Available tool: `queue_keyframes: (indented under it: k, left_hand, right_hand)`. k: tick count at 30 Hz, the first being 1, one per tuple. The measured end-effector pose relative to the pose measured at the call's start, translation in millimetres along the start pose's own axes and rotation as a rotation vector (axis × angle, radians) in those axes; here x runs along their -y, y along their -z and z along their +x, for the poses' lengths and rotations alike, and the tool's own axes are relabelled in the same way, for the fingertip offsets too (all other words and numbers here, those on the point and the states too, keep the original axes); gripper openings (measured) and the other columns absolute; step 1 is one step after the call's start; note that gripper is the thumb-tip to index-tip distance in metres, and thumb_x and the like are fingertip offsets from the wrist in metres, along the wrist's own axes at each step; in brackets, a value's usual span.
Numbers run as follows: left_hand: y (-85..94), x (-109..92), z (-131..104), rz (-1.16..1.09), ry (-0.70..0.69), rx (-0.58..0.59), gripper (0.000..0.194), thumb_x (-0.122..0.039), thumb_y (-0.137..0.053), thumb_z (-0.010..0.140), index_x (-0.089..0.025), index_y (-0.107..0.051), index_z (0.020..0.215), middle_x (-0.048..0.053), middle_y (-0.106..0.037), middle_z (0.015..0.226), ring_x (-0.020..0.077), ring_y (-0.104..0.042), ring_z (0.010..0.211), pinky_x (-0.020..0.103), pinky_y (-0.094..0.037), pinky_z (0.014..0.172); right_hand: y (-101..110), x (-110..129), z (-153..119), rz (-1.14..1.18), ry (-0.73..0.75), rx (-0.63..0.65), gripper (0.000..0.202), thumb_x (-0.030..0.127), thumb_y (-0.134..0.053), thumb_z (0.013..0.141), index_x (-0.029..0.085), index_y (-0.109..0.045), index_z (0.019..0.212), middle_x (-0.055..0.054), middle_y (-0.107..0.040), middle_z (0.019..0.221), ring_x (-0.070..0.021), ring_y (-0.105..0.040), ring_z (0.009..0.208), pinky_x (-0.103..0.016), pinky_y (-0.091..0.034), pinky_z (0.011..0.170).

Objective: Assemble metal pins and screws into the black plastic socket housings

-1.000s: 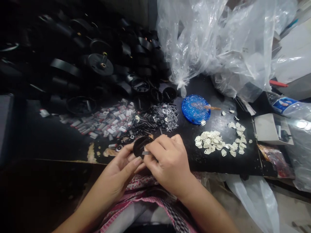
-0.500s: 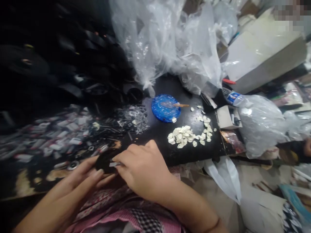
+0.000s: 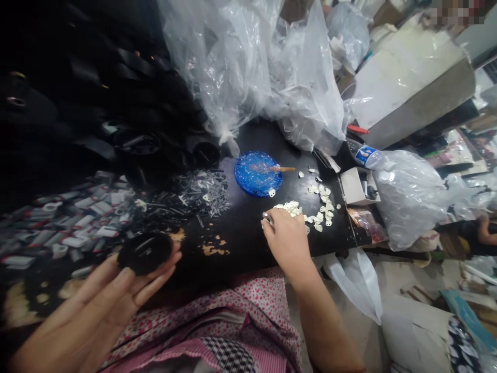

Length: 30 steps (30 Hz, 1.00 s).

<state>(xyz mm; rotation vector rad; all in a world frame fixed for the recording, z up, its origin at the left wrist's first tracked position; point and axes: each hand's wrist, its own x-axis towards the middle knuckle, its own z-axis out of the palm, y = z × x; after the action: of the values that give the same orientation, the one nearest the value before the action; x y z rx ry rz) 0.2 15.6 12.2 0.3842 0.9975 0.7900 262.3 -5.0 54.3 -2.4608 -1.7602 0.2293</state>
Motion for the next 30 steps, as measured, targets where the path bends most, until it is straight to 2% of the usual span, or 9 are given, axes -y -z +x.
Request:
queue_keyframes:
  k: [3, 5, 8, 12, 15, 19, 23, 30]
  left_hand:
    - [-5.0, 9, -3, -0.056, 0.033, 0.016, 0.042, -0.039, -0.074, 0.081, -0.026, -0.066, 0.120, 0.007, -0.071, 0.126, 0.0300, -0.068, 0.113, 0.039, -0.057, 0.097]
    - [-12.8, 11, -3, -0.110, 0.065, 0.014, 0.045, -0.039, -0.072, 0.083, -0.024, -0.064, 0.124, 0.009, -0.072, 0.124, 0.0295, -0.069, 0.111, 0.039, -0.057, 0.096]
    - [-21.8, 7, -5, -0.184, 0.112, 0.004, 0.039, -0.036, -0.073, 0.082, -0.021, -0.065, 0.118, 0.010, -0.074, 0.119, 0.0291, -0.069, 0.110, 0.043, -0.055, 0.098]
    - [-17.0, -3, -8, -0.282, 0.101, 0.018, 0.027, -0.034, -0.070, 0.085, -0.020, -0.068, 0.108, 0.009, -0.074, 0.116, 0.0275, -0.069, 0.108, 0.045, -0.054, 0.098]
    - [-10.3, -7, -10, -0.301, 0.102, -0.010, 0.025, -0.034, -0.070, 0.085, -0.019, -0.068, 0.105, 0.010, -0.076, 0.111, 0.0269, -0.071, 0.103, 0.045, -0.055, 0.097]
    - [-8.7, -7, -9, -0.276, 0.081, -0.003, 0.027, -0.035, -0.073, 0.083, -0.019, -0.070, 0.104, 0.009, -0.076, 0.111, 0.0255, -0.072, 0.101, 0.040, -0.057, 0.093]
    - [-7.0, -1, -7, -0.171, 0.026, -0.026, 0.021, -0.032, -0.074, 0.083, -0.024, -0.071, 0.103, 0.002, -0.077, 0.101, 0.0195, -0.074, 0.092, 0.034, -0.058, 0.090]
    - [4.5, 9, -5, -0.032, -0.041, 0.139, 0.024, -0.032, -0.066, 0.090, -0.029, -0.065, 0.113, 0.001, -0.073, 0.115, 0.0193, -0.069, 0.105, 0.033, -0.054, 0.096]
  right_hand:
    - [3, 14, -6, 0.079, 0.012, 0.017, 0.004, 0.022, -0.060, 0.089, 0.020, -0.063, 0.088, -0.002, -0.070, 0.080, -0.0177, -0.062, 0.072, -0.036, -0.041, 0.076]
    - [1, 33, -12, 0.207, 0.089, 0.071, 0.003, 0.024, -0.062, 0.089, 0.021, -0.063, 0.090, -0.001, -0.070, 0.079, -0.0175, -0.061, 0.073, -0.033, -0.043, 0.072]
    - [-8, 67, -21, 0.412, 0.296, 0.171, 0.003, 0.021, -0.064, 0.088, 0.021, -0.062, 0.087, 0.000, -0.071, 0.081, -0.0166, -0.060, 0.075, -0.029, -0.043, 0.069]
    - [-20, 92, -25, 0.529, 0.413, 0.128, 0.008, 0.024, -0.066, 0.089, 0.021, -0.060, 0.084, 0.001, -0.071, 0.080, -0.0149, -0.061, 0.073, -0.030, -0.042, 0.072]
    - [-22, 91, -23, 0.591, 0.489, 0.097, 0.007, 0.028, -0.066, 0.091, 0.021, -0.064, 0.090, 0.000, -0.074, 0.087, -0.0149, -0.064, 0.079, -0.031, -0.041, 0.076]
    - [-20, 83, -25, 0.554, 0.621, 0.040, 0.008, 0.017, -0.057, 0.095, 0.019, -0.065, 0.096, -0.003, -0.075, 0.092, -0.0154, -0.067, 0.084, -0.033, -0.039, 0.077]
    - [-19, 81, -27, 0.449, 0.735, -0.027, 0.014, 0.009, -0.056, 0.090, 0.018, -0.064, 0.096, -0.003, -0.074, 0.090, -0.0160, -0.067, 0.082, -0.033, -0.038, 0.074]
    - [-20, 87, -25, 0.435, 0.757, -0.065, 0.013, 0.008, -0.057, 0.090, 0.017, -0.065, 0.096, -0.004, -0.073, 0.086, -0.0159, -0.066, 0.078, -0.033, -0.036, 0.071]
